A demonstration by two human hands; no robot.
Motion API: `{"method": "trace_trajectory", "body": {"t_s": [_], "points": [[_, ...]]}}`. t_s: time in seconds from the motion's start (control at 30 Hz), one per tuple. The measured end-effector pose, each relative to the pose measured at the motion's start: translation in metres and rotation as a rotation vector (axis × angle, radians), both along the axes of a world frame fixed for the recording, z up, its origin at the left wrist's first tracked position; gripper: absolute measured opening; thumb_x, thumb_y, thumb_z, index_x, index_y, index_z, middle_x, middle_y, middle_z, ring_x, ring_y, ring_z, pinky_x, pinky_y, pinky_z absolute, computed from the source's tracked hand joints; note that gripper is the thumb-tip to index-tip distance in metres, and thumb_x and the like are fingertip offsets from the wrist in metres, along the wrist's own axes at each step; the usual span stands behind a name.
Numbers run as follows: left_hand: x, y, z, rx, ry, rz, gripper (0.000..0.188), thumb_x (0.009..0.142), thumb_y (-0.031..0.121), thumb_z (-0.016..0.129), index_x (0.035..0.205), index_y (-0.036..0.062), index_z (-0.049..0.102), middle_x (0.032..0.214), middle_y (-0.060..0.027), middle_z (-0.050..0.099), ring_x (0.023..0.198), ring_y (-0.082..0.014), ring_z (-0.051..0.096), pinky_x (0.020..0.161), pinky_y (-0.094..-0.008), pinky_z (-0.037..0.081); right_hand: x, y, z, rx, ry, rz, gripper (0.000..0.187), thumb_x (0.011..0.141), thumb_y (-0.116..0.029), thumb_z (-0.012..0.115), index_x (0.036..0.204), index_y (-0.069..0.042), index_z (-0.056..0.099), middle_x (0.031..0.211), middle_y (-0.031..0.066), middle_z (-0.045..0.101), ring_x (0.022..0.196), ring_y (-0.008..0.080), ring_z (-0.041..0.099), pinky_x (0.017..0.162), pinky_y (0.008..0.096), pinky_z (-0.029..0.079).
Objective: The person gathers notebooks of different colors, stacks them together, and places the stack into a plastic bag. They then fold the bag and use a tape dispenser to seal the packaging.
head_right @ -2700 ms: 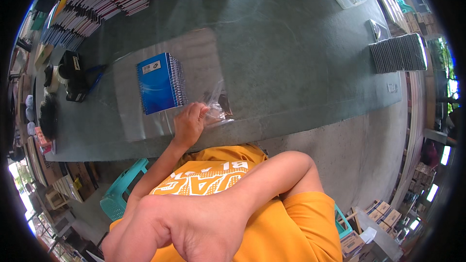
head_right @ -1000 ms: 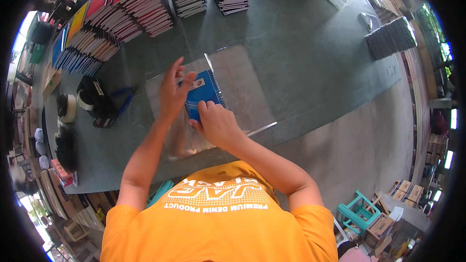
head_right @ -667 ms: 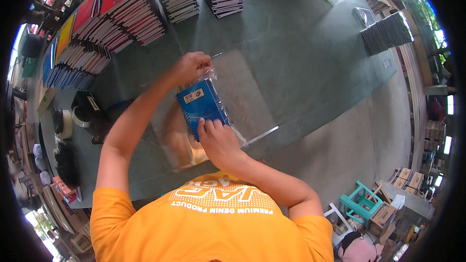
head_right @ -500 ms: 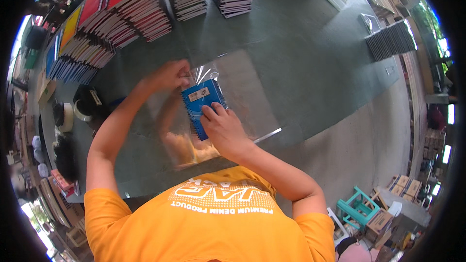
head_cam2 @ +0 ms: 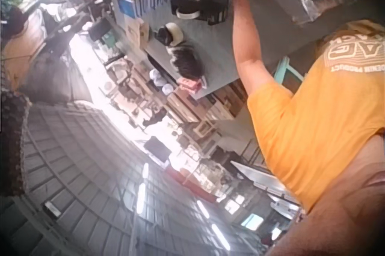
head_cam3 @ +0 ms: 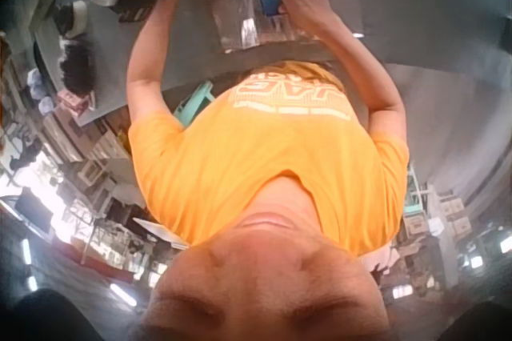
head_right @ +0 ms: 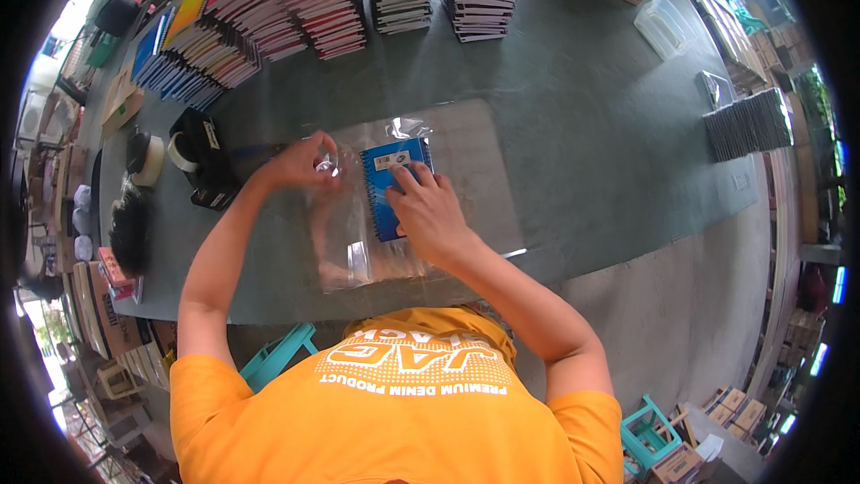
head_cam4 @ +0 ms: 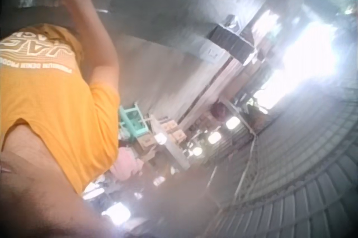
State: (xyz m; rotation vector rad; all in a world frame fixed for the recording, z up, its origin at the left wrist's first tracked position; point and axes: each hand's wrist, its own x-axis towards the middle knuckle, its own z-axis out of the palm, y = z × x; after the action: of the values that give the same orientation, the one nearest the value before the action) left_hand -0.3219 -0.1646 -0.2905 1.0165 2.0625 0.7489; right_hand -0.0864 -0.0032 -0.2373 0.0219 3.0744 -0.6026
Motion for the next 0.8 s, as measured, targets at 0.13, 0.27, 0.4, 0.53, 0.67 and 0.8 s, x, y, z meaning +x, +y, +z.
{"method": "trace_trajectory", "body": {"t_s": [0.13, 0.27, 0.4, 0.53, 0.67, 0.8], "points": [[0.027, -0.006, 0.004, 0.397, -0.067, 0.504, 0.051, 0.076, 0.007, 0.069, 0.118, 0.0045, 0.040, 0.092, -0.0072, 0.058, 0.077, -0.0097, 0.054, 0.059, -0.0257, 0.047, -0.002, 0.011, -0.016, -0.058, 0.113, 0.065, 0.055, 0.060, -0.016, 0.077, 0.110, -0.005, 0.056, 0.128, 0.0080, 0.046, 0.125, 0.0266, 0.038, 0.095, 0.0425, 0.037], [0.109, -0.003, 0.013, 0.242, -0.181, 0.771, 0.055, 0.074, 0.003, 0.071, 0.120, 0.0070, 0.040, 0.089, -0.0033, 0.054, 0.076, -0.0106, 0.055, 0.059, -0.0250, 0.047, -0.001, 0.014, -0.019, -0.083, 0.092, 0.097, 0.063, 0.061, -0.018, 0.077, 0.117, -0.004, 0.051, 0.129, 0.0087, 0.045, 0.127, 0.0288, 0.036, 0.098, 0.0449, 0.034], [0.123, -0.001, 0.036, 0.428, -0.146, 0.846, 0.053, 0.076, 0.005, 0.070, 0.119, 0.0086, 0.041, 0.089, -0.0033, 0.055, 0.077, -0.0109, 0.056, 0.058, -0.0251, 0.047, -0.001, 0.025, -0.021, -0.100, 0.097, 0.153, 0.065, 0.062, -0.025, 0.077, 0.118, -0.005, 0.051, 0.132, 0.0086, 0.044, 0.129, 0.0284, 0.033, 0.102, 0.0465, 0.030], [0.151, -0.023, 0.032, 0.181, -0.653, 0.907, 0.025, 0.084, 0.018, 0.060, 0.105, 0.0072, 0.051, 0.082, -0.0032, 0.059, 0.072, -0.0111, 0.057, 0.057, -0.0268, 0.046, -0.001, 0.037, -0.028, -0.143, 0.087, 0.181, 0.067, 0.065, -0.035, 0.075, 0.122, -0.010, 0.050, 0.135, 0.0067, 0.042, 0.133, 0.0279, 0.029, 0.105, 0.0483, 0.025], [0.150, -0.026, 0.013, 0.064, -0.565, 0.573, 0.024, 0.088, 0.027, 0.050, 0.083, 0.0052, 0.058, 0.074, -0.0069, 0.060, 0.068, -0.0161, 0.058, 0.057, -0.0303, 0.047, -0.001, 0.041, -0.034, -0.214, 0.077, 0.206, 0.075, 0.067, -0.042, 0.072, 0.131, -0.014, 0.043, 0.137, 0.0043, 0.041, 0.134, 0.0270, 0.026, 0.107, 0.0503, 0.021], [0.155, 0.017, 0.030, 0.023, 0.286, 0.233, 0.020, 0.083, 0.020, 0.052, 0.076, 0.0024, 0.058, 0.075, -0.0149, 0.061, 0.068, -0.0262, 0.060, 0.060, -0.0382, 0.048, -0.001, 0.048, -0.041, -0.303, 0.066, 0.190, 0.088, 0.065, -0.044, 0.074, 0.138, -0.017, 0.032, 0.139, 0.0040, 0.039, 0.136, 0.0271, 0.022, 0.108, 0.0525, 0.017]]}}
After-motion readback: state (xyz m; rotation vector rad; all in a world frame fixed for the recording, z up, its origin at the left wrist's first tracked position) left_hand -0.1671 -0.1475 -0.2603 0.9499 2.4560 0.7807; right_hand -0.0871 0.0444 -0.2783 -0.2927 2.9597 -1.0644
